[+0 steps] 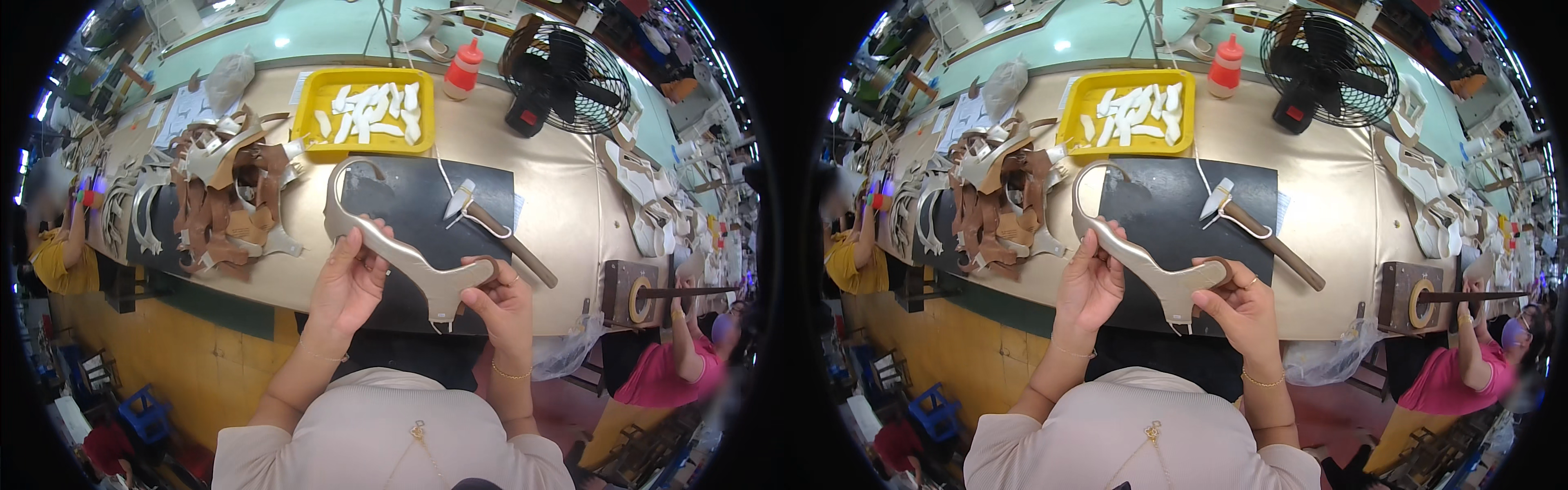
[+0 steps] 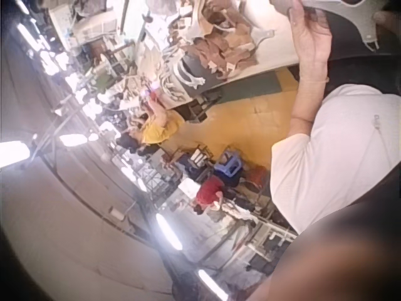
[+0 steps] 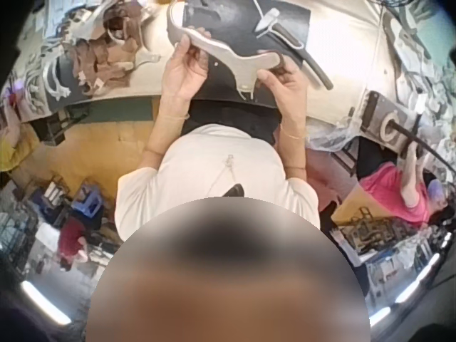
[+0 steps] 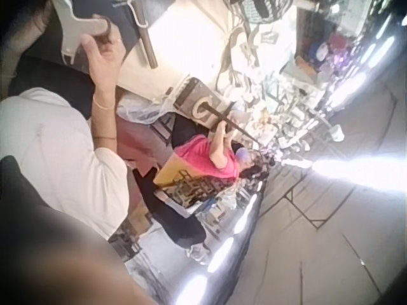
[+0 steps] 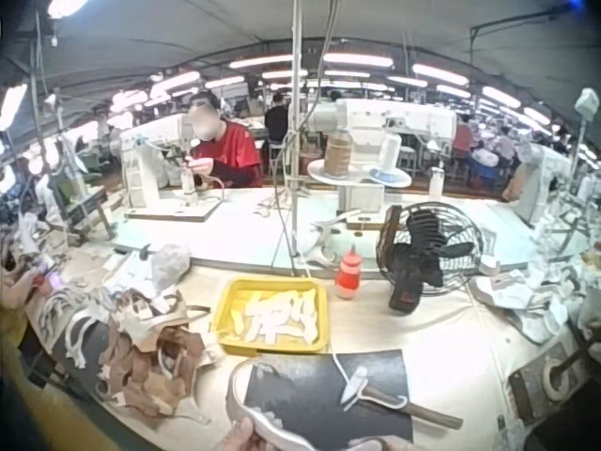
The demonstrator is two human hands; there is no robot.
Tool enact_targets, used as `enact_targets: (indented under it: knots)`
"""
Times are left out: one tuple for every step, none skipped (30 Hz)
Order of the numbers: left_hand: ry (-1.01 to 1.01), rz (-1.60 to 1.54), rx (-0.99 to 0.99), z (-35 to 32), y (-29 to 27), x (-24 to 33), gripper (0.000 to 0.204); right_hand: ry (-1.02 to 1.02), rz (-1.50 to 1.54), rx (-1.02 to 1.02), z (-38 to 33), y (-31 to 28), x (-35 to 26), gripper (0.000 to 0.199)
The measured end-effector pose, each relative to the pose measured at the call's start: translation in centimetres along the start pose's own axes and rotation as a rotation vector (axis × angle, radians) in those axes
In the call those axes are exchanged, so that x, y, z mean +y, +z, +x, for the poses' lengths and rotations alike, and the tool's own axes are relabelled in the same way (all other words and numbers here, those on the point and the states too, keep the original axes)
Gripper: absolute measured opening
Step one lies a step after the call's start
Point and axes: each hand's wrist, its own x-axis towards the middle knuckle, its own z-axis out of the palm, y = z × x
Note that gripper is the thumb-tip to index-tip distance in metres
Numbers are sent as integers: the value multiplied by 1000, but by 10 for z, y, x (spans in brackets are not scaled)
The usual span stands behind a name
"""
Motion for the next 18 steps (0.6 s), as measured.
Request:
enact_targets:
  knots:
    - [-14, -17, 19, 0, -1, 1, 25, 17, 28, -12, 1, -1, 1, 39]
    - [-20, -41, 24, 0, -1, 1, 25, 12, 20, -14, 2, -2, 3, 39]
    - [-33, -20, 36, 0, -2, 1, 25, 19, 9, -13, 3, -3, 5, 40]
    - [-46, -18, 66, -1, -3, 0, 25, 20, 7, -20, 4, -5, 7, 41]
    - [-46, -18, 77, -1, -4, 0, 25, 40, -44, 13, 5, -8, 11, 41]
    - [-36, -15, 78, 0, -5, -1, 25, 53, -83, 40, 6, -11, 15, 42]
    - [-6, 9, 104, 1, -7, -1, 24, 74, -120, 66, 6, -14, 19, 43]
    - [-3, 33, 102, 2, -8, -2, 23, 72, -245, 87, 4, -17, 23, 45]
    - [17, 52, 100, 3, -9, -4, 22, 76, -369, 94, 3, -21, 27, 46]
    - [56, 79, 135, 3, -10, -3, 21, 57, -492, 74, 3, -25, 31, 47]
    - [96, 89, 91, 3, -10, -4, 19, 82, -555, 49, 3, -26, 36, 47]
    - [94, 143, 80, 2, -9, -3, 17, 90, -622, 19, 0, -28, 39, 48]
    - [101, 198, 91, 2, -6, -1, 15, 156, -707, 28, 1, -28, 43, 48]
    - [98, 252, 98, 2, -3, 1, 14, 95, -746, -62, 1, -27, 46, 46]
    - [150, 270, 111, 1, 1, 4, 13, 95, -805, -106, 1, -25, 48, 44]
    - [188, 291, 120, 1, 6, 7, 13, 106, -859, -126, 1, -22, 50, 43]
    - [200, 313, 135, 2, 12, 10, 12, 78, -872, -165, 1, -17, 52, 40]
    - [237, 306, 82, 5, 19, 14, 12, 62, -914, -211, 3, -13, 53, 41]
